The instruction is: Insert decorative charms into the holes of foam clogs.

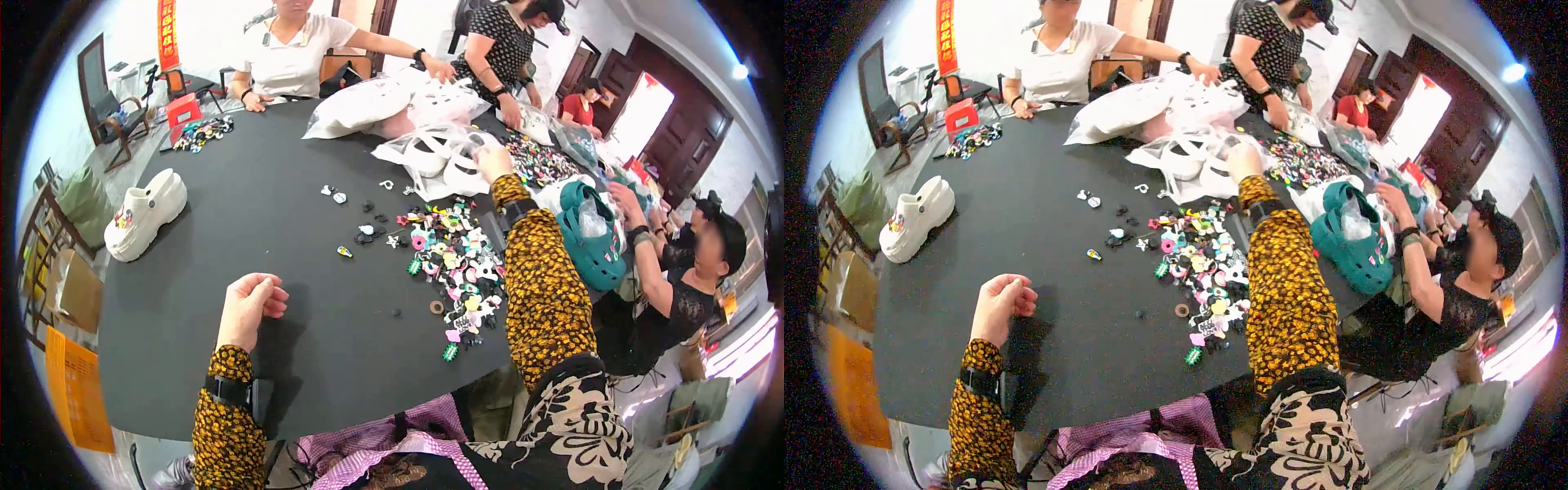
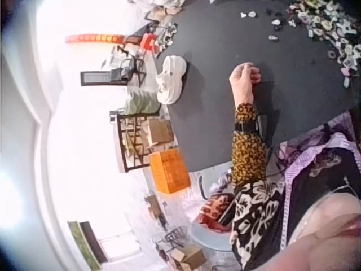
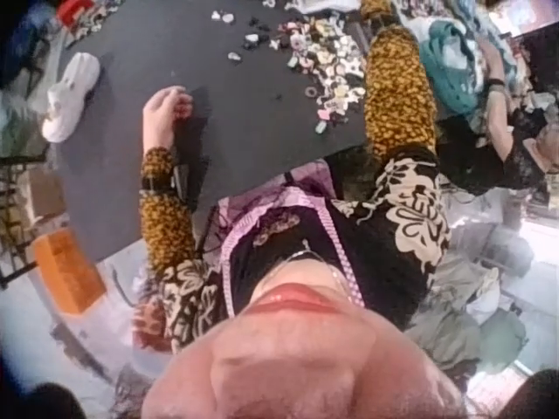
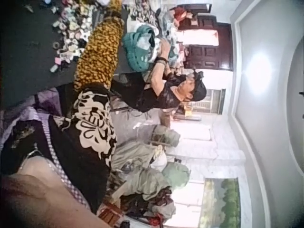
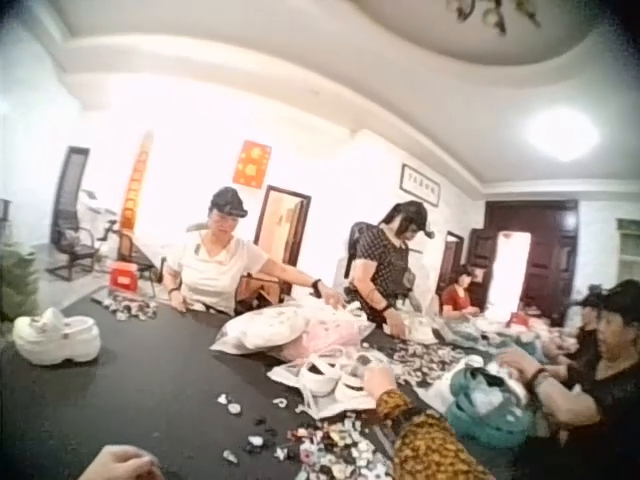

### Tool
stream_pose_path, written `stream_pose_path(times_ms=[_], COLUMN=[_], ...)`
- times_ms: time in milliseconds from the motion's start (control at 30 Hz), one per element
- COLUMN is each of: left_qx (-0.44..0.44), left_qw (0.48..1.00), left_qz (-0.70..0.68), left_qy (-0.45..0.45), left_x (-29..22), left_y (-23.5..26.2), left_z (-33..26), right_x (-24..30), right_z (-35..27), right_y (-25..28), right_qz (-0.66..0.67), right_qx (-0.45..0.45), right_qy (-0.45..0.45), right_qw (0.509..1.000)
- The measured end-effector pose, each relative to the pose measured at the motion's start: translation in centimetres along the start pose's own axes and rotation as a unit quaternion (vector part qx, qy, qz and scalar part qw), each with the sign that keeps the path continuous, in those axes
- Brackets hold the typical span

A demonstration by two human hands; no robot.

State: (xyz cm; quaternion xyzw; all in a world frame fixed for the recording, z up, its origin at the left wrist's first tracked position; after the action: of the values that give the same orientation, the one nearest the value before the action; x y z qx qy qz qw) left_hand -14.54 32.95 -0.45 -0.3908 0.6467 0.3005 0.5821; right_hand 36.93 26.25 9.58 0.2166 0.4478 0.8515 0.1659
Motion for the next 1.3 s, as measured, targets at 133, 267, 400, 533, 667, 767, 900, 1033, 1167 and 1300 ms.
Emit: stream_pose_path(times_ms=[133,267,400,533,667,767,900,1033,1167,1300], left_qx=[0.034,0.034,0.029,0.033,0.054,0.056,0.06,0.047,-0.078,-0.136], left_qw=[0.999,0.999,0.999,0.999,0.998,0.998,0.992,0.977,0.976,0.978], left_qz=[-0.012,-0.003,-0.003,0.001,-0.015,-0.023,-0.11,-0.206,-0.201,-0.158], left_qy=[-0.006,-0.004,-0.011,-0.002,0.004,0.011,0.029,0.025,-0.012,-0.01], left_x=[-0.1,-0.5,-0.2,0.5,-0.1,-0.3,-0.4,0.0,0.4,1.6], left_y=[-1.4,-1.1,-0.4,0.0,-1.0,-0.8,-1.0,-0.3,2.1,2.9], left_z=[0.4,-0.3,-0.4,-0.1,-0.2,-0.4,-0.5,-0.1,0.6,1.4], right_x=[-4.2,-2.5,0.7,4.9,9.0,13.2,17.1,18.6,18.1,12.9], right_z=[2.4,2.7,2.3,1.8,0.6,0.3,-0.6,-2.1,-6.2,-9.6], right_y=[2.9,5.6,8.1,9.9,12.9,14.3,16.1,15.7,13.2,10.6], right_qz=[0.32,0.542,0.563,0.667,0.689,0.711,0.733,0.773,0.709,0.289], right_qx=[-0.031,-0.039,-0.055,-0.017,-0.004,0.029,0.068,0.229,0.247,0.19], right_qy=[-0.14,-0.145,-0.08,-0.048,-0.034,0.054,0.116,0.213,0.145,0.176], right_qw=[0.937,0.827,0.821,0.743,0.724,0.701,0.667,0.552,0.644,0.922])
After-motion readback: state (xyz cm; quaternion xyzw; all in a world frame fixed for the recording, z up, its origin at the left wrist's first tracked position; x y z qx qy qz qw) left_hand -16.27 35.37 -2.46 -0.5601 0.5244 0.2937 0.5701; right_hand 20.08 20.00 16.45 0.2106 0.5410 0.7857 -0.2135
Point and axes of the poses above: each hand's wrist, its own z-axis towards the middle knuckle, its own y-axis out of the back of the hand, x = y × z, the point moved 5 cm from there along z, towards the middle knuckle
